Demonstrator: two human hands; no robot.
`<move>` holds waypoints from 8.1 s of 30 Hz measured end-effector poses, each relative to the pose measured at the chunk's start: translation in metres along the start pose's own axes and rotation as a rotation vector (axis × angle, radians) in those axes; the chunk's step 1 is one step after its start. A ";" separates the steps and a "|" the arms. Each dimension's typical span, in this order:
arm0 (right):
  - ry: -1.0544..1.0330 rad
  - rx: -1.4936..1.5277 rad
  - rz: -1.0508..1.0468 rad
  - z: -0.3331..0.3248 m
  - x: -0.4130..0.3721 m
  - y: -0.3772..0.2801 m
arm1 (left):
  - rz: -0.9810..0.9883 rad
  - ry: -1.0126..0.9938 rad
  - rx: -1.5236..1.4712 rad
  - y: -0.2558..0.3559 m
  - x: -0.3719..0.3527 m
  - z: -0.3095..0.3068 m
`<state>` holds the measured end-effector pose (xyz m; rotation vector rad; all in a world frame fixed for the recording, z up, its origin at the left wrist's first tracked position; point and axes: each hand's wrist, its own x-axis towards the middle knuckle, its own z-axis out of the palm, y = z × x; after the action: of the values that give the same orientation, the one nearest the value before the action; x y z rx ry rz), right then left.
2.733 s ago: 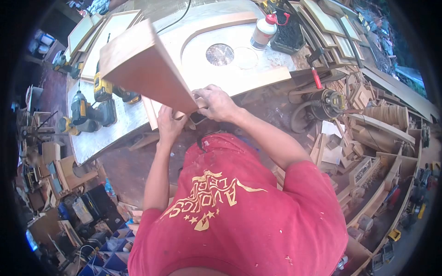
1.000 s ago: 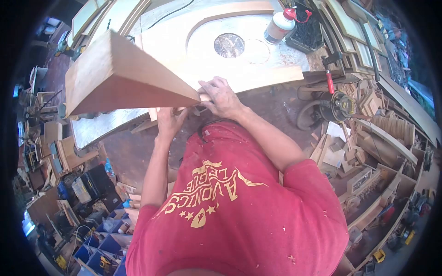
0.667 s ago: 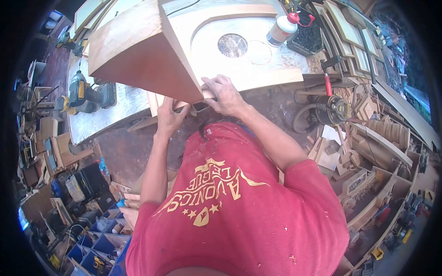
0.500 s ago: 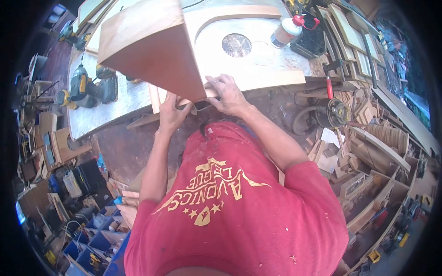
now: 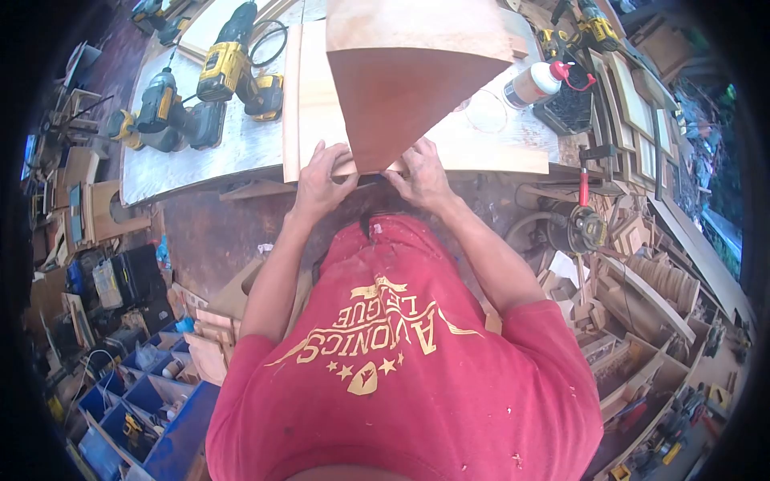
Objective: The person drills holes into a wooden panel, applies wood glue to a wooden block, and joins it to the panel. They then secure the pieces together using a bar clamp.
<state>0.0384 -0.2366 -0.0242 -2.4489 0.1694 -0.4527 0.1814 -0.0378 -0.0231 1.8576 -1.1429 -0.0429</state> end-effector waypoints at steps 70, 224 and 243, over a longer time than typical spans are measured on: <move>0.792 1.575 1.159 0.092 -0.123 0.195 | -0.169 -0.369 0.215 0.058 0.040 -0.020; -0.144 0.101 0.178 -0.046 0.022 -0.038 | -0.223 -0.007 -0.079 0.031 -0.009 -0.021; 0.538 0.043 0.419 -0.175 -0.074 -0.038 | -0.416 0.276 -0.079 0.076 -0.063 -0.039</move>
<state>-0.0937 -0.2887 0.1078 -2.1150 0.8649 -0.8966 0.1106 0.0232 0.0281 1.9315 -0.5488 -0.0639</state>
